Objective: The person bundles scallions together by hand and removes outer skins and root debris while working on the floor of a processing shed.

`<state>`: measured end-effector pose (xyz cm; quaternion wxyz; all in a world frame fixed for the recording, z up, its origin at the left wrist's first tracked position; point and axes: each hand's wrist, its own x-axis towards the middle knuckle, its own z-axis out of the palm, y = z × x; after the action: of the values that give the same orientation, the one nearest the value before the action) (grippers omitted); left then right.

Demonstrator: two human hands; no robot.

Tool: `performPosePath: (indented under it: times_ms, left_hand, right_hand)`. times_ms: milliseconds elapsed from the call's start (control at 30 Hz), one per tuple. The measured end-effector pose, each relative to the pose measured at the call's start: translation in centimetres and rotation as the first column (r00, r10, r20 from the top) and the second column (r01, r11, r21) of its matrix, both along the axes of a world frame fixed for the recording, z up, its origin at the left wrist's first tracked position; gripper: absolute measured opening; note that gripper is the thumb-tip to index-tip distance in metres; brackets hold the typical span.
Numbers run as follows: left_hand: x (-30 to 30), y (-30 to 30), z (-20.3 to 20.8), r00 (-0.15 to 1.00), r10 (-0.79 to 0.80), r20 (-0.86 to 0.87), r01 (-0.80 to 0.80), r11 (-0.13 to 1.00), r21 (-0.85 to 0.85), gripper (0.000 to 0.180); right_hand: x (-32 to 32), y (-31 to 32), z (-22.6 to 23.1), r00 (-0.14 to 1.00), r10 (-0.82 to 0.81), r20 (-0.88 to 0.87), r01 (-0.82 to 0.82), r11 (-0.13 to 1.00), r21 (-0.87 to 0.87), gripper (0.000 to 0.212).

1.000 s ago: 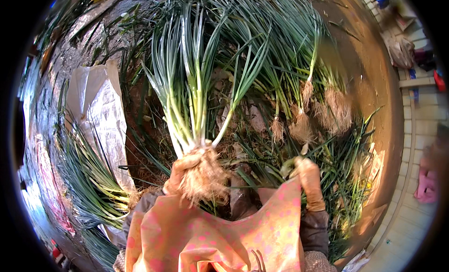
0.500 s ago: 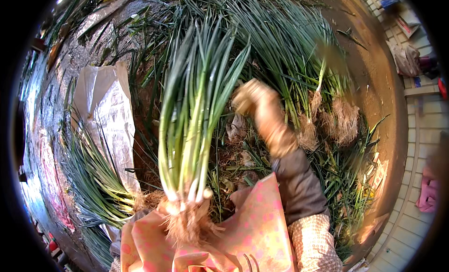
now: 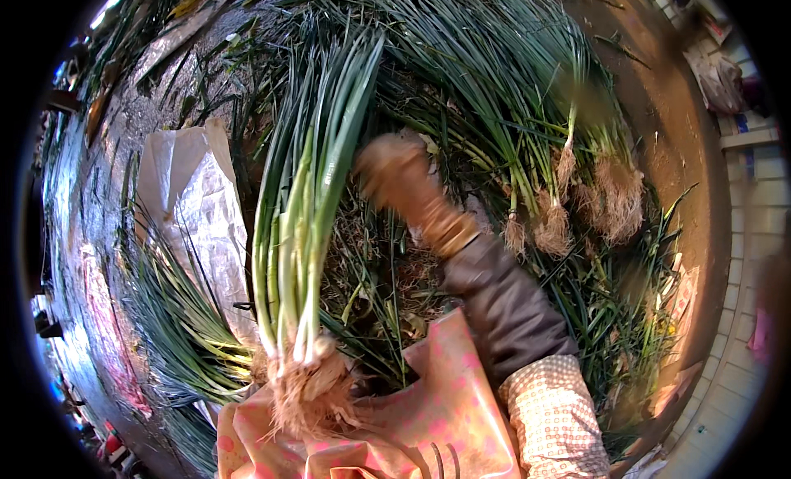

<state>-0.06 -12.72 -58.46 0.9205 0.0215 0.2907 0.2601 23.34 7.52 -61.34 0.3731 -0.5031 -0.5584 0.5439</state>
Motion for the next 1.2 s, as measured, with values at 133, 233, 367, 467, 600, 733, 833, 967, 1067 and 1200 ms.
performPosePath:
  times_ms: [133, 233, 367, 467, 600, 733, 833, 967, 1067, 1200]
  left_hand:
    - [0.0, -0.5, 0.4, 0.998, -0.054, 0.038, 0.052, 0.998, 0.034, 0.066]
    - [-0.8, -2.7, 1.8, 0.987, -0.148, 0.062, 0.146, 0.989, 0.038, 0.067]
    - [-0.1, -5.3, 1.3, 0.929, -0.315, 0.194, 0.302, 0.949, 0.093, 0.069]
    - [0.5, -6.5, 1.2, 0.863, -0.417, 0.284, 0.385, 0.908, 0.166, 0.07]
    - [1.8, -7.1, 0.2, 0.757, -0.541, 0.367, 0.461, 0.84, 0.286, 0.072]
    - [2.2, -4.0, -0.5, 0.769, -0.558, 0.312, 0.435, 0.814, 0.384, 0.074]
    - [-2.7, 3.9, 1.2, 0.711, -0.581, -0.395, 0.695, 0.667, 0.27, 0.069]
    - [-6.6, 3.7, 0.0, 0.816, -0.079, -0.573, 0.351, 0.855, 0.382, 0.07]
    - [-0.4, 6.8, -2.4, 0.829, -0.296, -0.474, 0.522, 0.714, 0.467, 0.063]
    - [4.5, 6.0, -2.6, 0.977, 0.078, 0.196, -0.09, 0.994, 0.056, 0.064]
  right_hand:
    - [12.5, 3.2, 3.8, 0.76, -0.637, 0.128, 0.625, 0.771, 0.124, 0.05]
    - [9.1, -2.3, 4.7, 0.976, 0.089, 0.199, -0.033, 0.962, -0.27, 0.063]
    - [1.3, -10.5, 3.1, 0.792, 0.442, -0.421, -0.609, 0.619, -0.496, 0.085]
    - [-3.0, -13.7, 1.4, 0.681, 0.158, -0.715, -0.672, 0.523, -0.524, 0.086]
    - [-3.9, -15.0, 0.1, 0.514, -0.217, -0.83, -0.737, 0.383, -0.557, 0.071]
    - [-2.8, -14.6, 1.1, 0.551, -0.389, -0.738, -0.615, 0.408, -0.675, 0.053]
    - [-0.5, -14.4, 1.7, 0.555, -0.348, -0.755, -0.559, 0.516, -0.649, 0.061]
    - [-1.1, -15.0, -0.7, 0.467, -0.281, -0.839, -0.678, 0.495, -0.543, 0.068]
    - [-0.5, -15.0, 1.6, 0.614, -0.283, -0.737, -0.632, 0.382, -0.674, 0.053]
    - [-2.5, -16.7, 2.7, 0.727, -0.297, -0.619, -0.563, 0.257, -0.786, 0.04]
